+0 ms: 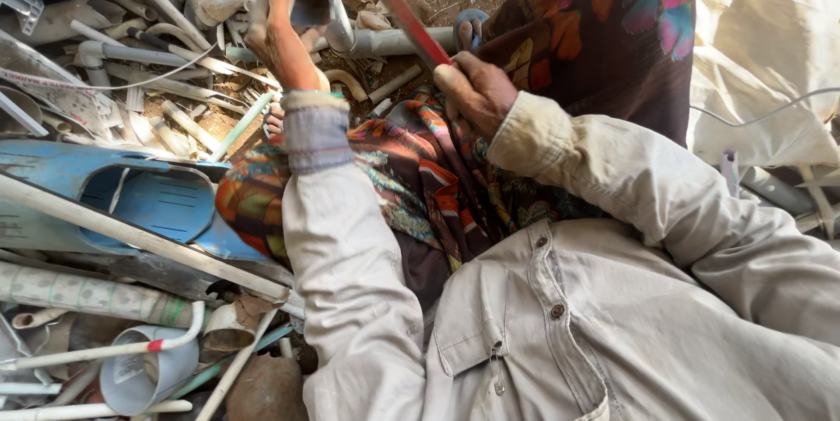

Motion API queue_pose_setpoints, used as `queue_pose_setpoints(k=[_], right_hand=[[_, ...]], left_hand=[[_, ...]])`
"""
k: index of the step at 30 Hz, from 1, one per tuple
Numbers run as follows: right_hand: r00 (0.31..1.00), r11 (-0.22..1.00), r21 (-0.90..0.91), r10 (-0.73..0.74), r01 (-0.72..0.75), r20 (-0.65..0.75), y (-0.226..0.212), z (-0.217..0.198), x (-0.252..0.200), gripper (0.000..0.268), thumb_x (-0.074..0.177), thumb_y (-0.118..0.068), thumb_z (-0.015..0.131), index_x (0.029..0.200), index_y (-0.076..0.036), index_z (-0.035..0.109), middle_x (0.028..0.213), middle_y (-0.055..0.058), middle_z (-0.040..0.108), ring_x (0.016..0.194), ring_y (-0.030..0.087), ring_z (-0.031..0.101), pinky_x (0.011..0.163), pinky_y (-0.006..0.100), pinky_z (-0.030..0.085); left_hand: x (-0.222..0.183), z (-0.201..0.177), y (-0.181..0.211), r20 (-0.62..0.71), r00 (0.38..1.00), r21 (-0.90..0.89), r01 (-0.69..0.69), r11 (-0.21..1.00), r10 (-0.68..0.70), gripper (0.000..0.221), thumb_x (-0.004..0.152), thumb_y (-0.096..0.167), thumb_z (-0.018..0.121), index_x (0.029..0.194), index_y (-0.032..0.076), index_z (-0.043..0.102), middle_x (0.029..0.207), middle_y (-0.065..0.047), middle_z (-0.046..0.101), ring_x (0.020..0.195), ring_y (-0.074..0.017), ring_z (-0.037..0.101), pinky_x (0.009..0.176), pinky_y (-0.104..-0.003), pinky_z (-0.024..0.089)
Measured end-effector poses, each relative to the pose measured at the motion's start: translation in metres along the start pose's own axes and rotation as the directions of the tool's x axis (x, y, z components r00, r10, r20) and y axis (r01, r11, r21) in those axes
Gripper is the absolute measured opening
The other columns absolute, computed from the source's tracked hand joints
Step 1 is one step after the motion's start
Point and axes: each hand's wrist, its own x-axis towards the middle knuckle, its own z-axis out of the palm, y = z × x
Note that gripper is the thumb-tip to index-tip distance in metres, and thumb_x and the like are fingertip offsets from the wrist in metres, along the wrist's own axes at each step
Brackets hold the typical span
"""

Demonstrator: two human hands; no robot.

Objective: The person saws through white PVC pipes and elbow joints using a hand saw, turning the pieces over and re-positioning them to complete the cuts.

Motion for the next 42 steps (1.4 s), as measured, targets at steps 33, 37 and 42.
queue_pose_setpoints(k=[33, 37, 42], right_hand=[[0.83, 0.645, -0.553, -0.532, 0.527, 0.17, 0.009, 0.006, 0.061, 0.033, 0.108, -0.031, 0.055, 0.128, -0.005, 0.048, 0.096, 0.02, 0.069, 0.081, 0.04, 0.07, 0.065, 0.045, 0.056], [0.889, 0.518, -0.731, -0.355, 0.444, 0.289, -0.021, -0.01, 0.071, 0.028, 0.107, -0.028, 0.057, 0.121, -0.005, 0.048, 0.098, 0.025, 0.067, 0.071, 0.046, 0.065, 0.057, 0.053, 0.05], [0.969, 0.72, -0.648, -0.202, 0.247, 0.144, -0.035, -0.008, 0.095, 0.028, 0.111, -0.032, 0.055, 0.118, -0.005, 0.048, 0.079, 0.019, 0.067, 0.068, 0.037, 0.069, 0.061, 0.047, 0.053]], left_hand=[[0.0, -0.035, 0.009, 0.203, 0.953, 0.608, 0.057, 0.792, -0.224, 0.036, 0.095, 0.008, 0.063, 0.123, -0.011, 0.049, 0.08, -0.013, 0.072, 0.056, -0.017, 0.075, 0.042, -0.029, 0.059], [0.003, -0.05, -0.006, 0.165, 0.955, 0.613, 0.096, 0.784, -0.245, 0.03, 0.089, -0.001, 0.058, 0.115, -0.012, 0.048, 0.083, -0.016, 0.07, 0.056, -0.0189, 0.075, 0.044, -0.029, 0.06], [-0.001, -0.038, 0.018, 0.162, 0.962, 0.746, 0.028, 0.665, -0.222, 0.02, 0.095, 0.011, 0.068, 0.104, -0.007, 0.064, 0.08, -0.022, 0.071, 0.054, -0.0204, 0.069, 0.044, -0.033, 0.052]])
